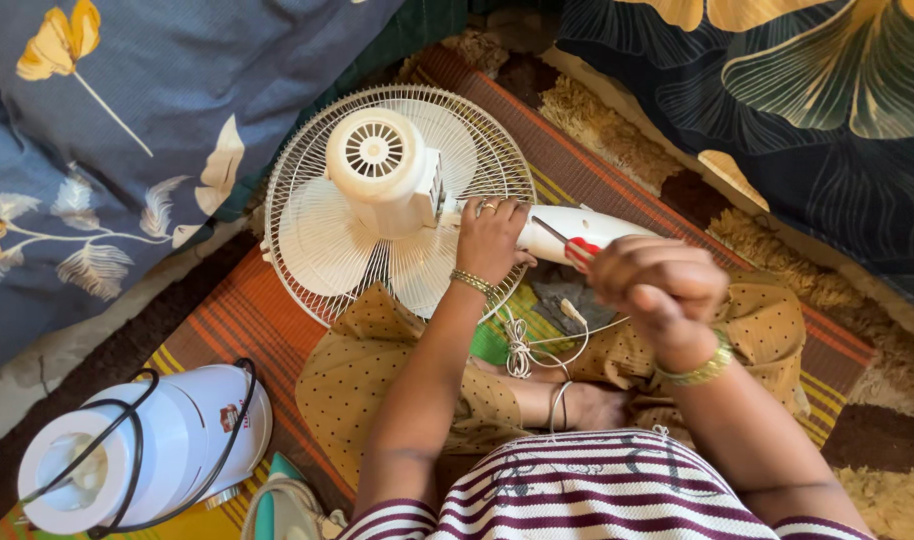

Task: The person sits on a mat and uses a screwdriver to unscrew the casing of a white electric fan. They manipulate the screwdriver to loosen screws on the fan's neck and body, attempting to disassemble the appliance.

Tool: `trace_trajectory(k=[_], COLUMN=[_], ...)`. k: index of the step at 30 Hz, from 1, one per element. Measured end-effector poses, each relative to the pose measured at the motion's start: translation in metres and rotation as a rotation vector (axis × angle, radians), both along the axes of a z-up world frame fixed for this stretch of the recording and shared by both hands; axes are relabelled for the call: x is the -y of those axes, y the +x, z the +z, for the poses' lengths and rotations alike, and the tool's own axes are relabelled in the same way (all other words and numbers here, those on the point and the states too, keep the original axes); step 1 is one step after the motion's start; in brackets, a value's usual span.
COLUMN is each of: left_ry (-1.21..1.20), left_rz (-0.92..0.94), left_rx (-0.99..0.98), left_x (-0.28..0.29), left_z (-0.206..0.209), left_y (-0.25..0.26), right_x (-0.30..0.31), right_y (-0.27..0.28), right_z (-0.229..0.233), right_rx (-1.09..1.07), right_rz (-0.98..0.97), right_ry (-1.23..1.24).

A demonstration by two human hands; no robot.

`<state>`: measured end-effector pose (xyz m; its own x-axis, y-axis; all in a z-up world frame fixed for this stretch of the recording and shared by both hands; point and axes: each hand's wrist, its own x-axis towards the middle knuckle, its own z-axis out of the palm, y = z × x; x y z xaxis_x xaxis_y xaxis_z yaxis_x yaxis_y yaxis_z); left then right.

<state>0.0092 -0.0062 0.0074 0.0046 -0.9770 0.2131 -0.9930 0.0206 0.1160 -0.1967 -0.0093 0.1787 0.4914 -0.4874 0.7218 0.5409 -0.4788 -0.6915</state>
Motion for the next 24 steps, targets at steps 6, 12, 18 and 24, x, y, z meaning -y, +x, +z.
trace_trajectory(k=[6, 12, 18, 24], left_ry=[-0.028, -0.035, 0.062, 0.058], left_rz=[-0.019, -0.081, -0.132, -0.163], left_rx=[0.035, -0.067, -0.112, -0.138], left_x=[0.000, 0.006, 0.018, 0.020], left_z=[-0.004, -0.008, -0.004, -0.010], left_y=[0.003, 0.014, 0.026, 0.031], right_x=[-0.003, -0.021, -0.017, -0.017], right_y=[-0.021, -0.015, -0.009, -0.005], right_z=[0.016, -0.004, -0.004, -0.012], right_rx=[0.072, -0.020, -0.061, -0.090], right_rz=[-0.047, 0.037, 0.159, 0.214], right_ry=[0.016, -0.027, -0.234, -0.236])
